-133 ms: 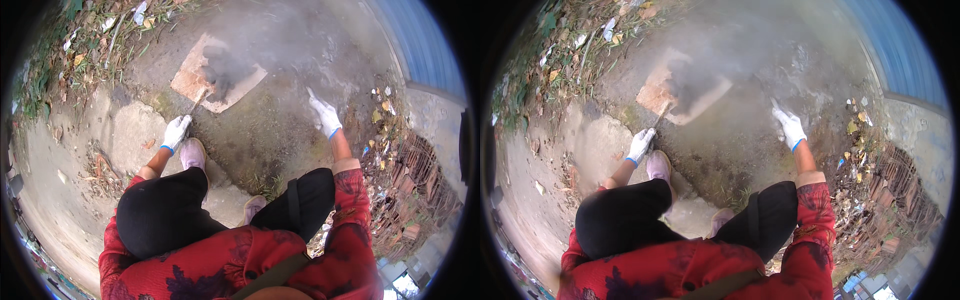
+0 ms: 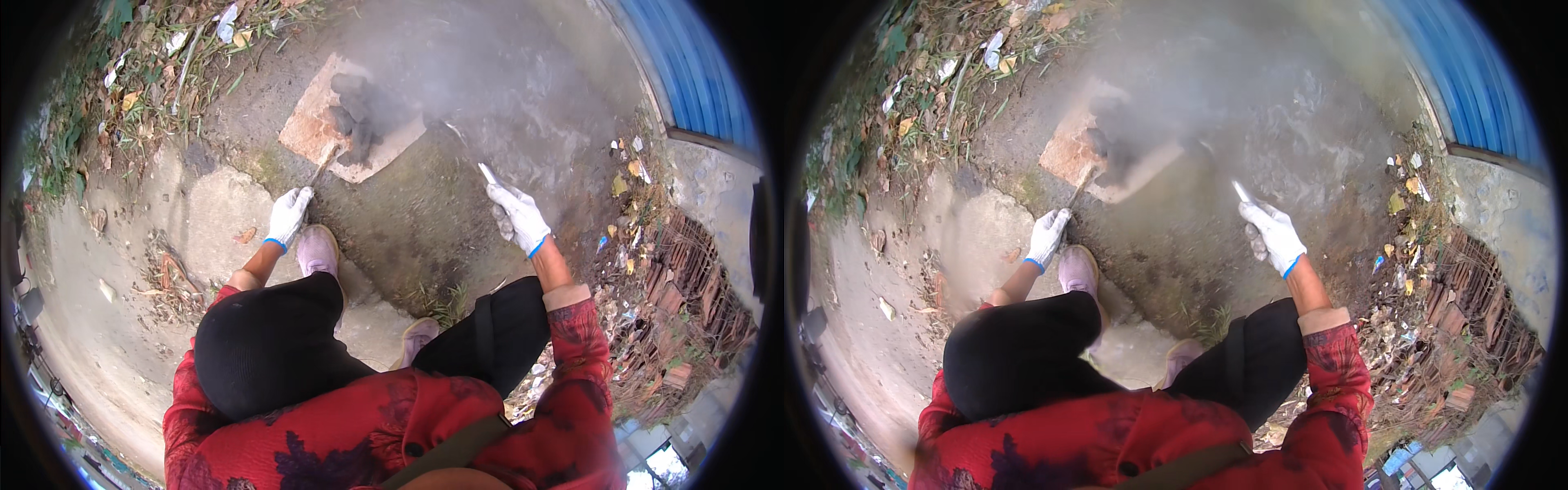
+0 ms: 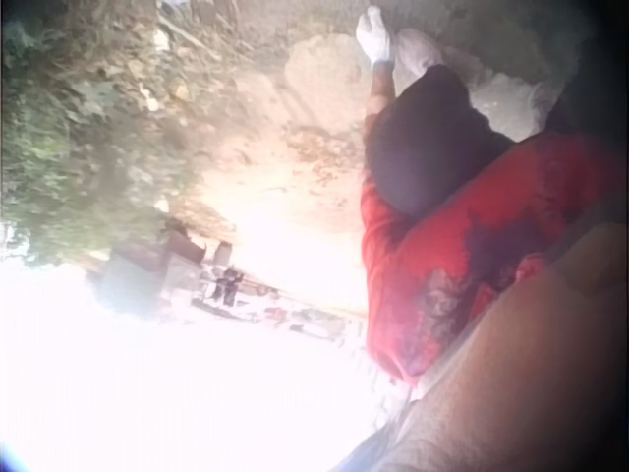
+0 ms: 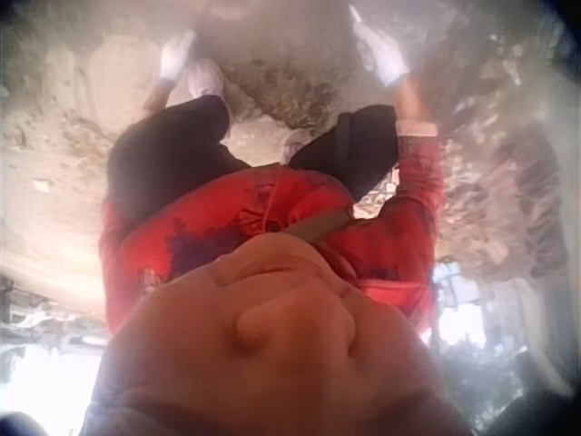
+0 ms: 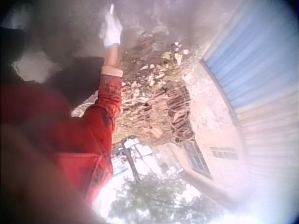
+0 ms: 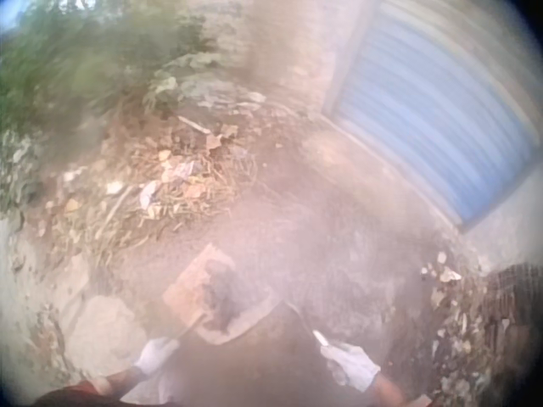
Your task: The person retrieves charcoal briquettes from a cart, places them on a flat board, and carries them to a small fire on the ground. They squat and use a metal rod and tongs to arrange and stoke the briquettes until they are glowing, then return the board to the cart.
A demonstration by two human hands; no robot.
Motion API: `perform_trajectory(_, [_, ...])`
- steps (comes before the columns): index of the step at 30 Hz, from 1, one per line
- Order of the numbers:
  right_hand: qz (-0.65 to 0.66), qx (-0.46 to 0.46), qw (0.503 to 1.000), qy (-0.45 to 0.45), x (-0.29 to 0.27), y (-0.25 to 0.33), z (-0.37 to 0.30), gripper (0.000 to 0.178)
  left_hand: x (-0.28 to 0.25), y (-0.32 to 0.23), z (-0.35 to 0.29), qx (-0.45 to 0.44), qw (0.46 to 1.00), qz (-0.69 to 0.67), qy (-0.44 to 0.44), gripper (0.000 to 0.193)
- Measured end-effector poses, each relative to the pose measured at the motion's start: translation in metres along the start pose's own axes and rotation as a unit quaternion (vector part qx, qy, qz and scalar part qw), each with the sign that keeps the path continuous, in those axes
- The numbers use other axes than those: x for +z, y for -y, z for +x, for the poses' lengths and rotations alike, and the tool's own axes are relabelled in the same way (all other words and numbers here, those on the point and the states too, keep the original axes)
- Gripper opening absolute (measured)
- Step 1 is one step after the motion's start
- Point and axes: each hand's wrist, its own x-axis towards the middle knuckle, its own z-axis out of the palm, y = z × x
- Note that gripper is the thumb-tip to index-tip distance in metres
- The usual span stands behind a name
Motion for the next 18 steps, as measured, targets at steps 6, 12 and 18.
perform_trajectory(6, [-0.003,0.008,0.999,0.052,0.048,-0.003,-0.033,0.052,0.005,-0.003,0.001,0.034,0.999,-0.007,-0.023,0.038])
perform_trajectory(12, [-0.074,-0.048,0.995,0.037,0.019,0.024,-0.087,0.059,-0.017,-0.059,-0.033,0.035,0.999,-0.009,-0.006,0.037])
perform_trajectory(18, [-0.073,-0.076,0.994,0.024,-0.006,0.030,-0.171,0.057,-0.044,-0.149,-0.106,-0.011,1.000,0.004,0.018,0.041])
